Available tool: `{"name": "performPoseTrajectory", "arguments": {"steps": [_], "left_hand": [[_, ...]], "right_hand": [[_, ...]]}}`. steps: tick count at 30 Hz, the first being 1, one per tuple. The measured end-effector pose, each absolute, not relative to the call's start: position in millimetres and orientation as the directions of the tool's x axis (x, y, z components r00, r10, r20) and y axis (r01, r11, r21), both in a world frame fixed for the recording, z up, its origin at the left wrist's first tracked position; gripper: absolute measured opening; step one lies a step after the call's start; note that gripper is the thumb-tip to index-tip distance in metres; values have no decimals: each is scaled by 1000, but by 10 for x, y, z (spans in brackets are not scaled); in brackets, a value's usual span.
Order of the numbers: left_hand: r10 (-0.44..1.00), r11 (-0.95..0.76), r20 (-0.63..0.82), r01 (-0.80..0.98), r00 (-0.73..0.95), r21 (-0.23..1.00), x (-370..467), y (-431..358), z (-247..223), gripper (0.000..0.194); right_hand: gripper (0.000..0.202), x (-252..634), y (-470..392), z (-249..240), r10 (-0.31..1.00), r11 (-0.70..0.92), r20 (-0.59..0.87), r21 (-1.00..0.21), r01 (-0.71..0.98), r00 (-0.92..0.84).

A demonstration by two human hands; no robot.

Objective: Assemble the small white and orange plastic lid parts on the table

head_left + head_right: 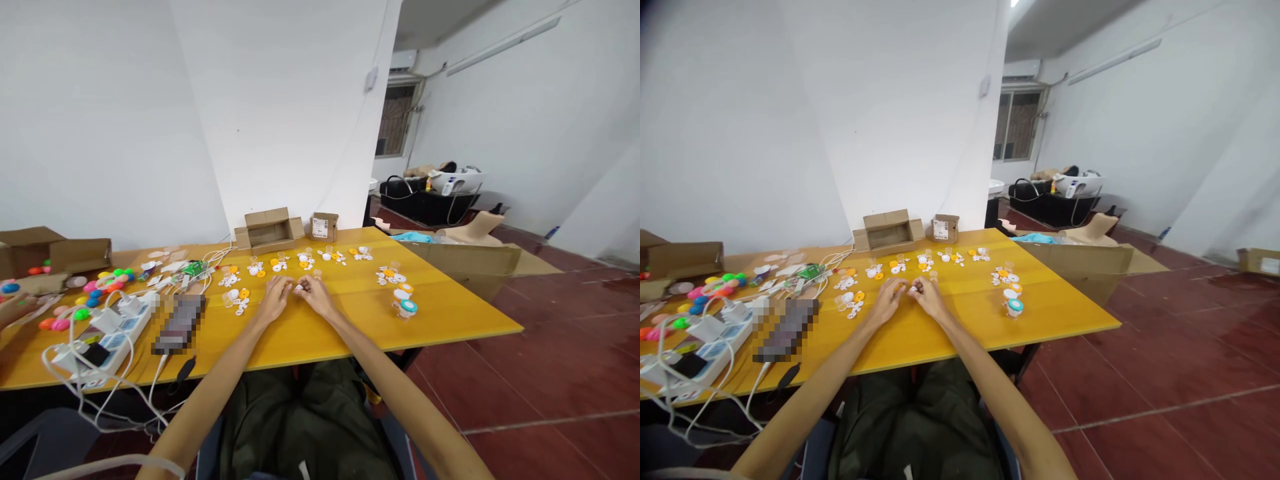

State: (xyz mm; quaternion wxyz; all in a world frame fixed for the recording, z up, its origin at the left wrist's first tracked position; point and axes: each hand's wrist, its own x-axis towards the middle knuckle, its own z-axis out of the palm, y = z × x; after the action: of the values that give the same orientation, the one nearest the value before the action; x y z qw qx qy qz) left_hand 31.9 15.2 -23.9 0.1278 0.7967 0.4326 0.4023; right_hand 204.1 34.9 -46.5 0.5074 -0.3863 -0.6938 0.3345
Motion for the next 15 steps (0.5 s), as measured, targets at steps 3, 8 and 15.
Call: {"name": "performPoseTrajectory", "arguments": {"steps": [3,8,15], "left_hand": [[783,-618,512,541,353,571,359,94,-201,19],[796,-605,510,461,326,649,380,71,-157,18],[813,-583,510,385,283,716,394,72,-100,13]], "right_hand": [[11,2034,324,-465,867,492,453,-845,210,-209],[13,2021,231,-398,846,521,466,-826,215,-258],[15,2003,178,-345,851,511,450,-829,227,-272]]}}
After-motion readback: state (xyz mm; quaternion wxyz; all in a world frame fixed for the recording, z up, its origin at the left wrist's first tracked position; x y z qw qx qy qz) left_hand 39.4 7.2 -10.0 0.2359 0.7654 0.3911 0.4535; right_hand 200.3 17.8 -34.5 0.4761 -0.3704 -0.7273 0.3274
